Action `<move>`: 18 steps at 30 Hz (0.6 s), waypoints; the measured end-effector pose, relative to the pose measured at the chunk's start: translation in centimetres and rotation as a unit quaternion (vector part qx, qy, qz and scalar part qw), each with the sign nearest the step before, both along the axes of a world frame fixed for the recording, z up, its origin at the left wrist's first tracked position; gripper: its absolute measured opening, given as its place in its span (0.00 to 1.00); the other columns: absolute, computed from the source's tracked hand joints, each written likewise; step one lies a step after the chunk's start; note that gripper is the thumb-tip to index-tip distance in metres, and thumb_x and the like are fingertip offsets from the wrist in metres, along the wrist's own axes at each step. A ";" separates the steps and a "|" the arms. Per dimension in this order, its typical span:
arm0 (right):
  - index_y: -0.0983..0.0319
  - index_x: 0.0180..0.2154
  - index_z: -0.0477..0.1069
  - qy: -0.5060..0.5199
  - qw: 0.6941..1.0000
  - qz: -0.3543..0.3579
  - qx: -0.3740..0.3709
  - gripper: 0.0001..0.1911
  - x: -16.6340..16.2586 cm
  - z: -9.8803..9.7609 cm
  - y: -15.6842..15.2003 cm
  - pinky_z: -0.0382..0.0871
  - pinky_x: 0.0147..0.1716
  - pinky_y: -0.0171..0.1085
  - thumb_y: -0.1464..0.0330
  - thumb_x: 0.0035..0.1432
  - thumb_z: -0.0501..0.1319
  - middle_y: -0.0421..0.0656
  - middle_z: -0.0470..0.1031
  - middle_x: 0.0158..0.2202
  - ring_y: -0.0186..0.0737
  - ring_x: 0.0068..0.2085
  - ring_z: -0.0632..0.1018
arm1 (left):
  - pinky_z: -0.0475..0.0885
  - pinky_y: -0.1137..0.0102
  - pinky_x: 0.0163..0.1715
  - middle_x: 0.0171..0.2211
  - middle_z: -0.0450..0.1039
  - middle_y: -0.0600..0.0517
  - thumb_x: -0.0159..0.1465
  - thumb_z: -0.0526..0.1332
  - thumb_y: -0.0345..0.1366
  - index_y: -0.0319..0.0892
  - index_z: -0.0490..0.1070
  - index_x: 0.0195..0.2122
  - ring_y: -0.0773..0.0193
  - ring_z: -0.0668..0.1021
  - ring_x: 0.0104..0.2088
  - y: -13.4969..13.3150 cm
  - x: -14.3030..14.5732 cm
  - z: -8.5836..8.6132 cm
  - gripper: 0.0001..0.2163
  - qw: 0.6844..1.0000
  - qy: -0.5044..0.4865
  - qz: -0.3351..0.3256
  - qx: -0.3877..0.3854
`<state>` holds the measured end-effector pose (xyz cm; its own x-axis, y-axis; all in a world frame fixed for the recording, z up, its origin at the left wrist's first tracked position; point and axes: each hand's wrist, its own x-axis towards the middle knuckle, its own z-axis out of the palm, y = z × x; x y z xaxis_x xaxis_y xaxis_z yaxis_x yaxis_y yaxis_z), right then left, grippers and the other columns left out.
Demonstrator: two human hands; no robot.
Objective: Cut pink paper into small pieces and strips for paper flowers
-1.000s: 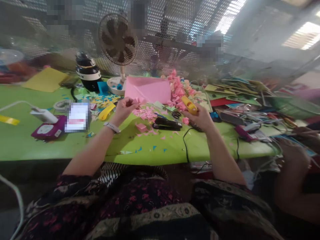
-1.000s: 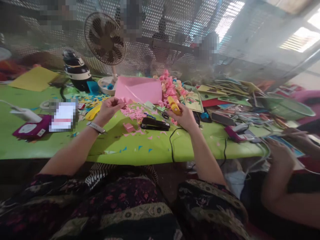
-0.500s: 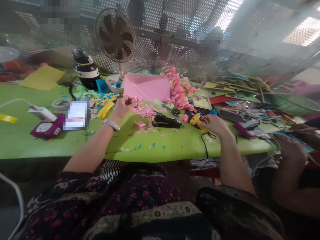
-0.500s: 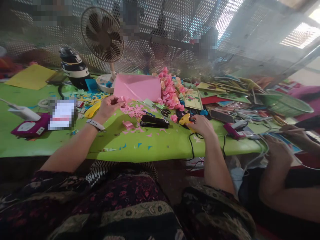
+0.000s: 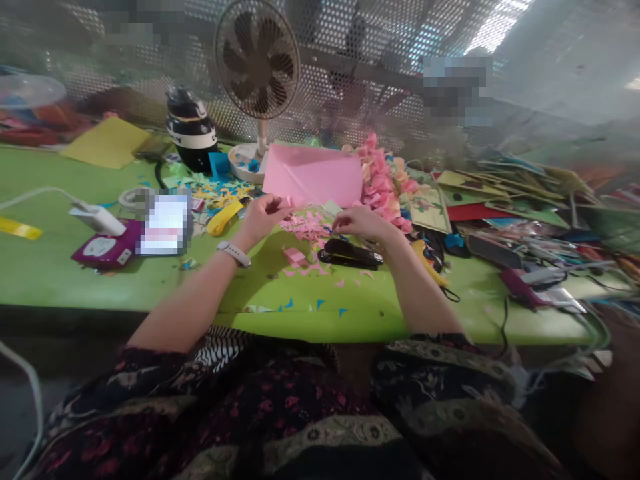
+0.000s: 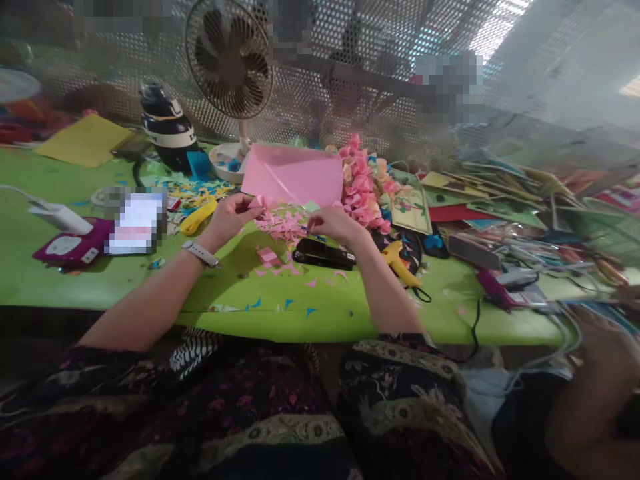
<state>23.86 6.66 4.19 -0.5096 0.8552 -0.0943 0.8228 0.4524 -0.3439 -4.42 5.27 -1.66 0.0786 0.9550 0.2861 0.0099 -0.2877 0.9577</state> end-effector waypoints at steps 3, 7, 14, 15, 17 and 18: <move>0.59 0.38 0.84 -0.025 0.999 0.011 -0.022 0.07 -0.8 -0.1 0.7 0.68 0.40 0.39 0.67 0.56 0.68 0.44 0.82 0.35 0.43 0.37 0.79 | 0.81 0.65 0.41 0.29 0.79 0.52 0.56 0.76 0.38 0.41 0.73 0.32 0.63 0.82 0.33 -0.2 0.2 0.0 0.13 1.000 -0.014 0.002 -0.008; 0.59 0.39 0.83 -0.023 0.998 0.019 -0.048 0.09 -1.1 -0.2 0.8 0.67 0.38 0.39 0.65 0.57 0.68 0.43 0.82 0.34 0.42 0.36 0.79 | 0.81 0.66 0.41 0.30 0.78 0.53 0.57 0.75 0.38 0.41 0.72 0.32 0.65 0.82 0.32 -0.2 0.3 -0.1 0.12 0.998 -0.056 0.034 -0.020; 0.59 0.38 0.83 0.013 0.997 0.040 -0.063 0.08 -2.3 0.0 0.5 0.67 0.41 0.40 0.63 0.58 0.67 0.44 0.82 0.39 0.42 0.39 0.79 | 0.81 0.66 0.43 0.30 0.78 0.53 0.57 0.75 0.37 0.41 0.72 0.32 0.65 0.81 0.33 -0.1 0.3 -0.7 0.12 0.996 -0.072 0.041 -0.042; 0.58 0.37 0.83 0.018 0.996 0.049 -0.066 0.08 -2.5 0.0 0.6 0.67 0.41 0.40 0.62 0.58 0.67 0.43 0.82 0.39 0.42 0.39 0.79 | 0.81 0.66 0.43 0.30 0.78 0.53 0.57 0.75 0.37 0.41 0.72 0.32 0.65 0.81 0.34 -0.1 0.3 -0.7 0.12 0.996 -0.067 0.041 -0.044; 0.57 0.36 0.83 0.017 0.995 0.068 -0.072 0.07 -3.1 -0.1 0.9 0.67 0.40 0.40 0.62 0.57 0.69 0.43 0.82 0.37 0.42 0.38 0.78 | 0.81 0.65 0.43 0.30 0.78 0.53 0.58 0.75 0.37 0.41 0.72 0.32 0.65 0.82 0.34 -0.1 0.3 -0.7 0.12 0.996 -0.059 0.041 -0.048; 0.56 0.35 0.82 0.012 0.994 0.076 -0.075 0.06 -3.4 -0.2 1.1 0.67 0.39 0.40 0.62 0.56 0.70 0.42 0.82 0.36 0.42 0.38 0.78 | 0.81 0.65 0.43 0.30 0.78 0.53 0.58 0.75 0.37 0.41 0.72 0.32 0.64 0.82 0.34 -0.2 0.3 -0.7 0.12 0.996 -0.056 0.042 -0.050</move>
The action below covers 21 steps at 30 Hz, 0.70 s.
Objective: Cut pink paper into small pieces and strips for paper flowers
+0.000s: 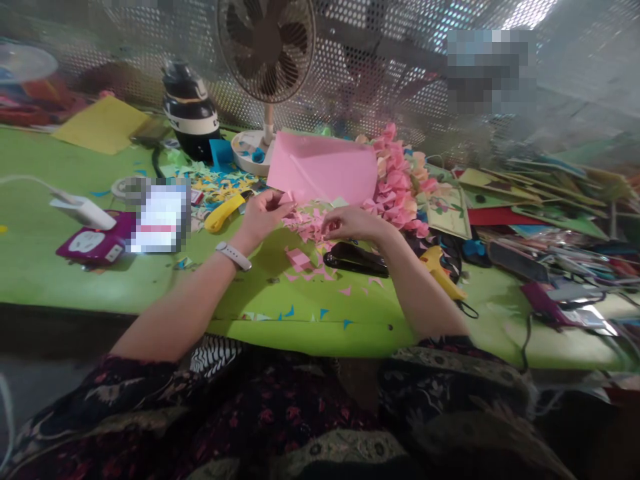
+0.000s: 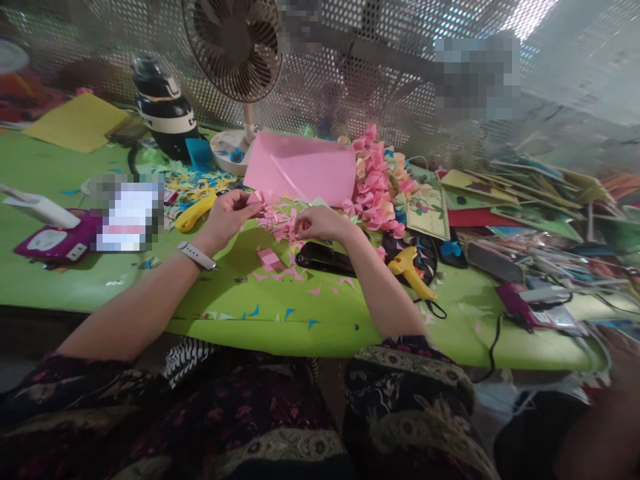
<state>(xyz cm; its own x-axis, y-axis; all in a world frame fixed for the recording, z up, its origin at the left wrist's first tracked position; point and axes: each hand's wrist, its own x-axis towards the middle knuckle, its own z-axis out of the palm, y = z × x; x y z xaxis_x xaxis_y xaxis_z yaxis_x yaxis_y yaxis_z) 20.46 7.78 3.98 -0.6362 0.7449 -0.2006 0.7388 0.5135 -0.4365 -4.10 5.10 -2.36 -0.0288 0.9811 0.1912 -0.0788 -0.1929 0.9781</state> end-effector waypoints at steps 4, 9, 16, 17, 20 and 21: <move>0.56 0.32 0.81 -0.022 1.000 0.018 -0.008 0.05 -0.8 -0.8 0.9 0.66 0.37 0.40 0.63 0.53 0.72 0.42 0.81 0.35 0.42 0.36 0.78 | 0.81 0.64 0.43 0.30 0.78 0.52 0.57 0.75 0.37 0.41 0.72 0.32 0.63 0.82 0.35 -0.2 0.0 0.2 0.12 1.000 0.014 -0.001 -0.005; 0.57 0.30 0.81 -0.008 1.000 0.016 -0.016 0.02 -1.0 -0.8 0.9 0.67 0.38 0.39 0.66 0.53 0.70 0.41 0.82 0.34 0.41 0.37 0.78 | 0.81 0.66 0.41 0.29 0.79 0.53 0.56 0.76 0.39 0.41 0.71 0.31 0.64 0.82 0.33 -0.4 0.2 0.3 0.14 1.000 0.018 -0.004 -0.007; 0.60 0.35 0.80 0.260 0.952 -0.100 -0.128 0.10 -0.9 0.4 -0.6 0.73 0.45 0.43 0.63 0.51 0.72 0.43 0.82 0.38 0.39 0.39 0.78 | 0.82 0.63 0.44 0.31 0.80 0.52 0.57 0.77 0.43 0.41 0.72 0.33 0.64 0.84 0.33 -1.2 0.8 0.7 0.16 0.996 -0.048 -0.045 -0.061; 0.60 0.35 0.79 0.298 0.937 -0.116 -0.138 0.12 -1.0 0.3 -0.8 0.73 0.46 0.43 0.62 0.50 0.73 0.43 0.82 0.37 0.38 0.39 0.78 | 0.83 0.63 0.44 0.31 0.81 0.52 0.58 0.77 0.43 0.41 0.72 0.33 0.64 0.84 0.33 -1.4 0.9 0.8 0.16 0.993 -0.060 -0.057 -0.079; 0.60 0.34 0.78 0.364 0.908 -0.142 -0.152 0.16 -1.6 0.0 -1.2 0.73 0.44 0.42 0.59 0.46 0.77 0.42 0.81 0.37 0.37 0.38 0.77 | 0.82 0.63 0.46 0.35 0.83 0.50 0.60 0.76 0.43 0.42 0.74 0.36 0.63 0.85 0.36 -2.1 1.2 1.2 0.14 0.984 -0.084 -0.100 -0.122; 0.60 0.34 0.78 0.374 0.903 -0.146 -0.156 0.18 -1.9 -0.2 -1.2 0.72 0.43 0.41 0.58 0.44 0.77 0.41 0.81 0.36 0.37 0.38 0.77 | 0.82 0.63 0.47 0.36 0.84 0.49 0.61 0.75 0.42 0.42 0.75 0.37 0.63 0.86 0.36 -2.3 1.3 1.3 0.13 0.980 -0.093 -0.112 -0.132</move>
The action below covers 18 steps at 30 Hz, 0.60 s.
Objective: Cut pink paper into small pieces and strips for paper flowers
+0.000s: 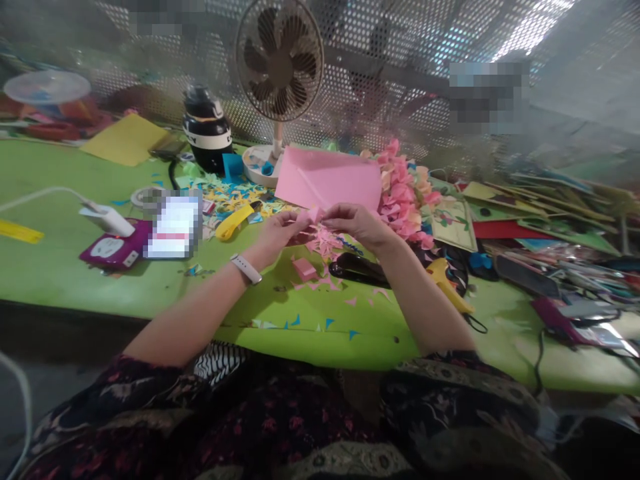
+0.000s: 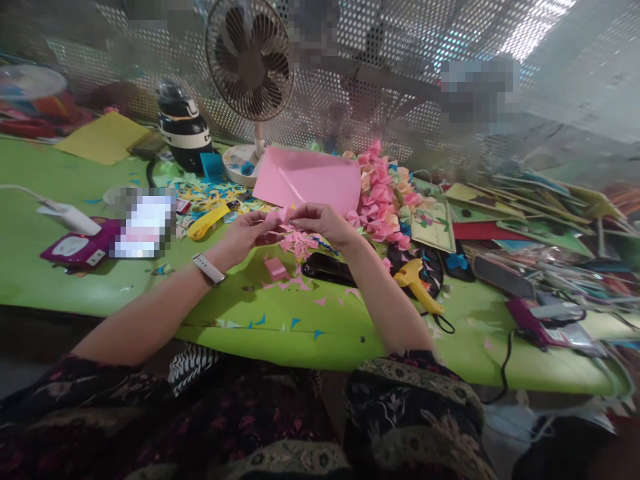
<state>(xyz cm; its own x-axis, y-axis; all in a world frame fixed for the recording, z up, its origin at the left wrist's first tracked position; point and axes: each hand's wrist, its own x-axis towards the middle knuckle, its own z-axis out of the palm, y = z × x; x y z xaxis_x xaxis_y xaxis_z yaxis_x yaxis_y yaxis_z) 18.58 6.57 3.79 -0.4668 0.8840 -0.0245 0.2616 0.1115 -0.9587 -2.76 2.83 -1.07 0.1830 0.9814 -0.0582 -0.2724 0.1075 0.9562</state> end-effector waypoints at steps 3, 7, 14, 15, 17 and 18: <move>0.59 0.33 0.77 0.020 1.000 0.000 -0.006 0.20 -0.6 -0.4 -0.1 0.72 0.42 0.41 0.56 0.42 0.78 0.40 0.80 0.34 0.37 0.38 0.77 | 0.82 0.62 0.49 0.37 0.84 0.49 0.62 0.75 0.38 0.42 0.75 0.36 0.62 0.86 0.37 -0.3 0.2 0.3 0.10 0.999 -0.033 -0.017 -0.020; 0.59 0.32 0.77 0.027 1.000 0.001 -0.007 0.21 -0.8 -0.7 -0.3 0.72 0.42 0.41 0.55 0.41 0.78 0.39 0.79 0.34 0.38 0.39 0.77 | 0.82 0.59 0.50 0.37 0.84 0.48 0.61 0.75 0.38 0.42 0.74 0.35 0.58 0.87 0.40 -0.2 0.4 0.3 0.11 0.998 -0.050 -0.029 -0.029; 0.59 0.33 0.77 0.033 0.999 0.024 0.001 0.22 -0.6 -0.5 -0.5 0.74 0.45 0.43 0.54 0.41 0.79 0.39 0.79 0.33 0.39 0.41 0.79 | 0.82 0.58 0.48 0.35 0.84 0.48 0.60 0.76 0.38 0.42 0.76 0.34 0.57 0.87 0.40 -0.3 0.5 0.4 0.11 0.997 -0.059 -0.025 -0.043; 0.59 0.32 0.77 0.036 0.999 0.026 0.001 0.23 -0.6 -0.5 -0.5 0.74 0.45 0.43 0.54 0.40 0.80 0.39 0.79 0.33 0.39 0.40 0.79 | 0.82 0.59 0.48 0.35 0.84 0.49 0.59 0.76 0.37 0.42 0.76 0.34 0.58 0.87 0.39 -0.4 0.5 0.4 0.11 0.997 -0.060 -0.022 -0.048; 0.60 0.32 0.77 0.038 0.999 0.028 0.001 0.23 -0.7 -0.3 -0.6 0.74 0.45 0.42 0.54 0.39 0.80 0.39 0.79 0.33 0.38 0.40 0.78 | 0.82 0.60 0.47 0.35 0.83 0.50 0.58 0.77 0.36 0.42 0.76 0.35 0.59 0.86 0.38 -0.4 0.5 0.4 0.11 0.996 -0.061 -0.016 -0.056; 0.60 0.32 0.77 0.036 0.999 0.029 0.003 0.23 -0.7 -0.2 -0.6 0.75 0.45 0.42 0.54 0.39 0.80 0.39 0.79 0.33 0.38 0.39 0.78 | 0.82 0.60 0.47 0.35 0.83 0.50 0.58 0.77 0.35 0.42 0.76 0.35 0.60 0.86 0.38 -0.4 0.4 0.4 0.11 0.996 -0.061 -0.015 -0.058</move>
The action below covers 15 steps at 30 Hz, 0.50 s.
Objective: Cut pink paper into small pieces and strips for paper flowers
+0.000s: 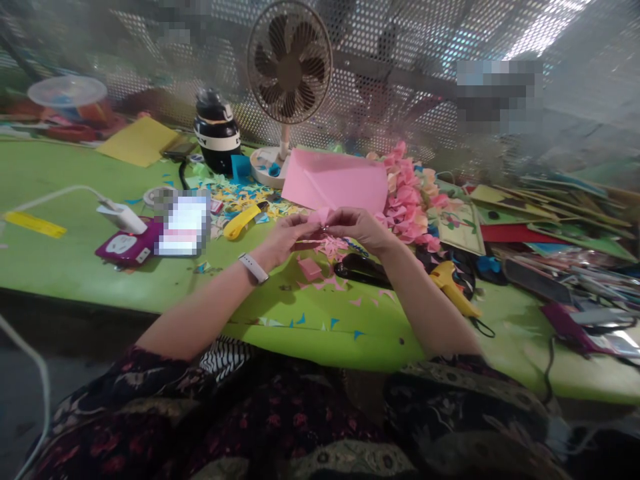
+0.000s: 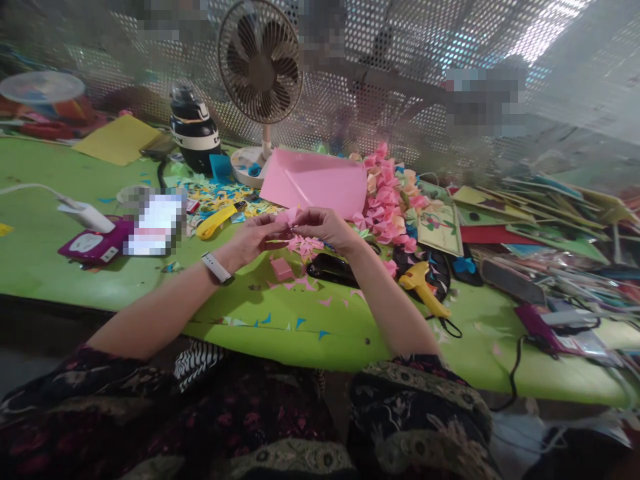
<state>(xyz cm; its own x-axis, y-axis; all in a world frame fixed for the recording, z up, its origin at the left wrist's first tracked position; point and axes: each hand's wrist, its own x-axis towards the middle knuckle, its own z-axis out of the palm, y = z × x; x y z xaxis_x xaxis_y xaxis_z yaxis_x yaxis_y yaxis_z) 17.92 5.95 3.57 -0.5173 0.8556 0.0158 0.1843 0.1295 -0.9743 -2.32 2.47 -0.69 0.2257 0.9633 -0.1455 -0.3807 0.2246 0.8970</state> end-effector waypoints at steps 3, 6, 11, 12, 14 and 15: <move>0.60 0.33 0.76 -0.015 1.000 0.005 0.007 0.22 0.1 0.2 0.0 0.75 0.44 0.42 0.55 0.41 0.80 0.39 0.78 0.33 0.38 0.39 0.78 | 0.82 0.60 0.46 0.35 0.83 0.49 0.58 0.77 0.36 0.42 0.77 0.36 0.60 0.86 0.37 0.0 -0.1 -0.1 0.11 1.000 0.006 -0.006 -0.002; 0.59 0.34 0.76 -0.027 0.999 0.017 0.011 0.20 0.4 0.2 0.0 0.76 0.44 0.42 0.58 0.44 0.79 0.39 0.78 0.34 0.37 0.39 0.78 | 0.82 0.60 0.45 0.35 0.84 0.49 0.57 0.77 0.37 0.42 0.77 0.35 0.60 0.86 0.37 0.0 0.0 0.0 0.11 1.000 0.011 -0.006 -0.010; 0.60 0.34 0.77 -0.041 0.998 0.035 0.016 0.18 0.5 0.2 0.0 0.77 0.45 0.43 0.59 0.46 0.78 0.40 0.80 0.35 0.38 0.40 0.79 | 0.82 0.62 0.44 0.34 0.83 0.50 0.57 0.77 0.36 0.43 0.77 0.33 0.61 0.85 0.36 -0.3 0.2 0.2 0.10 1.000 0.026 -0.005 -0.007; 0.60 0.34 0.77 -0.042 0.998 0.038 0.017 0.18 0.5 0.3 -0.1 0.77 0.45 0.43 0.60 0.46 0.78 0.40 0.80 0.35 0.38 0.40 0.79 | 0.82 0.62 0.44 0.34 0.83 0.50 0.56 0.77 0.35 0.43 0.77 0.33 0.61 0.85 0.36 -0.3 0.2 0.2 0.10 1.000 0.028 -0.004 -0.004; 0.60 0.35 0.77 -0.037 0.998 0.043 0.015 0.18 0.4 0.3 -0.2 0.77 0.45 0.43 0.60 0.46 0.78 0.40 0.80 0.34 0.38 0.39 0.80 | 0.82 0.62 0.44 0.34 0.83 0.50 0.56 0.78 0.34 0.43 0.77 0.34 0.61 0.85 0.35 -0.4 0.2 0.1 0.11 1.000 0.030 -0.002 -0.003; 0.60 0.35 0.76 -0.034 0.998 0.046 0.012 0.18 0.4 0.3 -0.2 0.77 0.45 0.43 0.60 0.46 0.78 0.41 0.81 0.35 0.38 0.39 0.80 | 0.82 0.61 0.44 0.34 0.83 0.50 0.55 0.78 0.34 0.43 0.77 0.34 0.61 0.85 0.36 -0.4 0.2 0.1 0.11 1.000 0.029 -0.001 -0.004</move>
<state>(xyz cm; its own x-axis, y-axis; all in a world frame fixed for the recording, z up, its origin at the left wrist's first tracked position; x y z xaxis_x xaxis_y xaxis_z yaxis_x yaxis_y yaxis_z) 18.28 5.76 3.90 -0.5942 0.8043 -0.0025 0.2370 0.1721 -0.9562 -2.11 2.03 -0.63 0.2183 0.9616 -0.1661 -0.3279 0.2326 0.9156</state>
